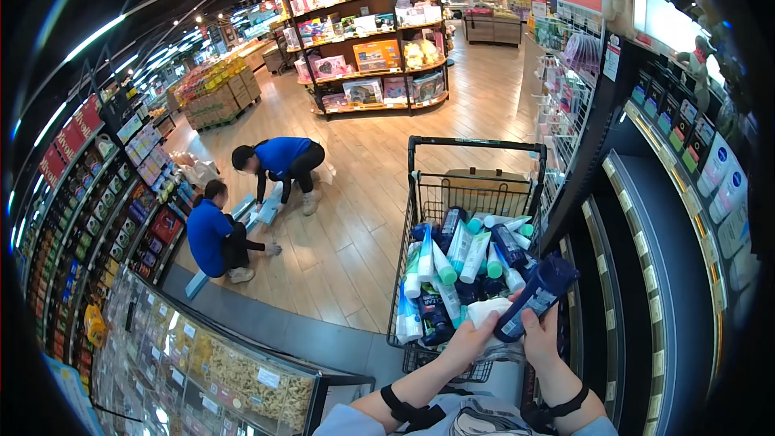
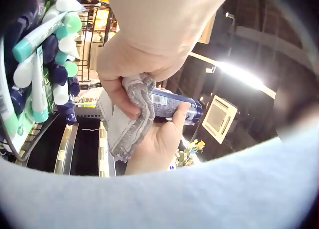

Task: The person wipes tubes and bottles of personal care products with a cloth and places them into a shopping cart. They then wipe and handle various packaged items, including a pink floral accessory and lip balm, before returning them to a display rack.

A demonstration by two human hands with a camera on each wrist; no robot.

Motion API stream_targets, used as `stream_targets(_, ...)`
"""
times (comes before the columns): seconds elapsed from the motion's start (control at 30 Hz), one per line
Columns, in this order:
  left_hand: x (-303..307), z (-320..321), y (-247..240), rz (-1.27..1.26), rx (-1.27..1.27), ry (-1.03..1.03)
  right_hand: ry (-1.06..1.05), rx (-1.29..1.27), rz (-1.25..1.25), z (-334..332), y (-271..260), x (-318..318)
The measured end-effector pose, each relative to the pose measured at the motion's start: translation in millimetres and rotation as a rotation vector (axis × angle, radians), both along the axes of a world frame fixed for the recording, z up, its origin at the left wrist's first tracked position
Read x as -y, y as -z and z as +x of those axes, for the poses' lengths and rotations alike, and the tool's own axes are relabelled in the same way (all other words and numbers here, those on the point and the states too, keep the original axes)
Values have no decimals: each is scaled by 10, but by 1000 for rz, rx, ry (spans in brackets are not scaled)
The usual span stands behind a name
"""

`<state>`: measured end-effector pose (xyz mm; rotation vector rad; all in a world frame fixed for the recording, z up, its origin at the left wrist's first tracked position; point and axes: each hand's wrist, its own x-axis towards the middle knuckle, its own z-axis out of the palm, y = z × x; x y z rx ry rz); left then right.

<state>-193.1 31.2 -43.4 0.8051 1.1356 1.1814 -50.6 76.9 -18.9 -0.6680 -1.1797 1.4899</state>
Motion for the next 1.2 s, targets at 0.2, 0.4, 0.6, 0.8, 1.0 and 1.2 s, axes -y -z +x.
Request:
stream_targets(0.2,-31,-106,162,-314,390,82,-132,79,110,-20,86,-44)
stream_targets(0.4,-3,-232,226,-357,468,45,-133,290,64,-103,201,-90)
stream_targets(0.6,18,-485,360,-383,308,22,-166,318,-18,-291,367,-262)
stream_targets(0.8,-42,-988,229,-333,435,-131,-88,855,788,-558,167,-473)
stream_targets(1.0,-95,-1137,187,-29,144,-363,-60,986,807,-901,95,-543)
stream_targets(1.2,-296,-1284,-88,709,-889,-338,-29,926,622,-1011,298,-721)
